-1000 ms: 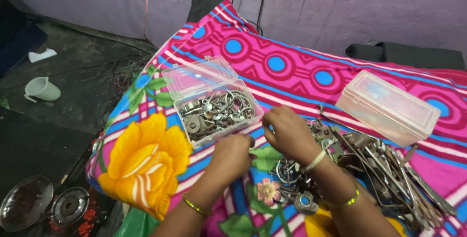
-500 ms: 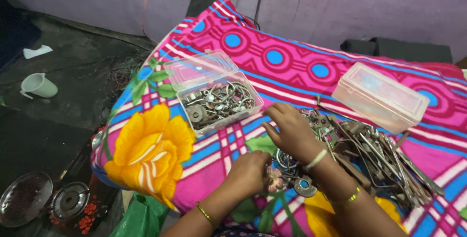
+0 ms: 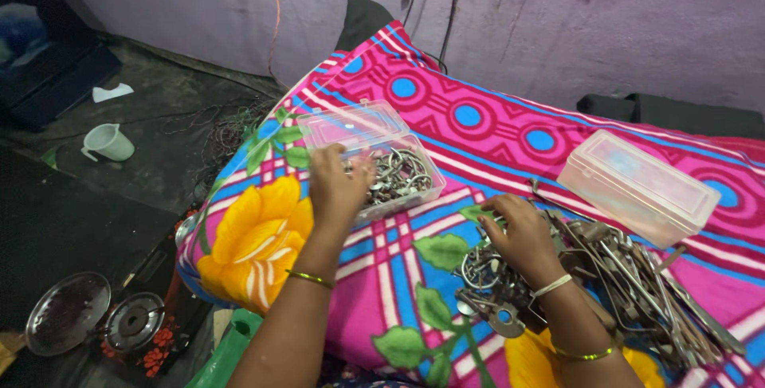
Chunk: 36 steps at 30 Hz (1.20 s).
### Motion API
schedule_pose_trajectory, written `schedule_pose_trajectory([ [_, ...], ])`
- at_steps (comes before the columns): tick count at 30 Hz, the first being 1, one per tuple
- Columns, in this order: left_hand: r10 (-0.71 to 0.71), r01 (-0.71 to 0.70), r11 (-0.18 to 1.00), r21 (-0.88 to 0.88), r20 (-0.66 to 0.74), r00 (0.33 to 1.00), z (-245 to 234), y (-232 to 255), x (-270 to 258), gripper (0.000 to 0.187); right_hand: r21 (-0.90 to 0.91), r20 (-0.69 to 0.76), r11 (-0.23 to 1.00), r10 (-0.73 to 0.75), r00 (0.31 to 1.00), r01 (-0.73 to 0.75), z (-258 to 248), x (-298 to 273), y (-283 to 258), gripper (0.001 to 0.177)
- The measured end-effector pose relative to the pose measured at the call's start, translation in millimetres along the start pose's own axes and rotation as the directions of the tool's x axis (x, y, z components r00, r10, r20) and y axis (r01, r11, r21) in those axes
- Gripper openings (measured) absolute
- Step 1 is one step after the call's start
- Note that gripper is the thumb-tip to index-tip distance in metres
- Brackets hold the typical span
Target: The person sorts a pile of mixed metal hardware, including screws, washers, and hooks, from a table into a clear plastic container. They pick up items individually or in small groups and place them into the container.
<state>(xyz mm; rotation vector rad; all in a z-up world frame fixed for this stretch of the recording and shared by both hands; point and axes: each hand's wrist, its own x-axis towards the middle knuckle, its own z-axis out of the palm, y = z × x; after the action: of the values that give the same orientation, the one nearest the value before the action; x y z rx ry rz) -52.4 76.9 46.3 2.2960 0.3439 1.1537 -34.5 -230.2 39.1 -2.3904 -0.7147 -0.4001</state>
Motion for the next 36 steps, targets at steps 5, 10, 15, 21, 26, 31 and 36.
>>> schedule_pose_trajectory([
  [5,0.095,-0.077,0.993,-0.09,0.208,0.973,3.7,19.2,-24.9,0.035,-0.052,0.006,0.998,-0.018,1.0,0.018,-1.1,-0.2,13.1,0.018],
  [10,0.134,0.03,0.981,-0.192,0.78,0.611,26.6,79.4,-84.6,0.024,-0.13,0.191,0.986,0.132,0.973,-0.108,-9.8,2.1,20.2,0.017],
  [15,0.294,-0.176,0.956,-0.235,0.756,0.584,46.6,114.9,-124.7,0.026,-0.158,0.201,0.977,0.172,0.964,-0.141,-14.7,2.8,23.2,0.019],
  [21,0.207,-0.164,0.977,-0.135,0.782,0.588,71.0,108.8,-130.3,0.016,-0.122,0.188,0.986,0.137,0.973,-0.115,-8.2,0.7,24.3,0.022],
  [26,0.139,0.118,0.955,-0.273,0.759,0.636,66.9,110.9,-119.4,0.015,-0.127,0.172,0.989,0.103,0.98,-0.082,-6.0,-0.5,28.5,0.023],
  [31,0.213,0.094,0.891,-0.445,0.592,0.777,46.2,115.6,-87.1,0.012,-0.136,0.171,0.984,0.139,0.975,-0.116,-7.8,1.6,30.9,0.023],
  [36,0.134,0.12,0.876,-0.467,0.475,0.87,23.1,95.5,-34.6,0.012,-0.134,0.209,0.979,0.179,0.961,-0.154,-8.1,3.0,27.7,0.023],
])
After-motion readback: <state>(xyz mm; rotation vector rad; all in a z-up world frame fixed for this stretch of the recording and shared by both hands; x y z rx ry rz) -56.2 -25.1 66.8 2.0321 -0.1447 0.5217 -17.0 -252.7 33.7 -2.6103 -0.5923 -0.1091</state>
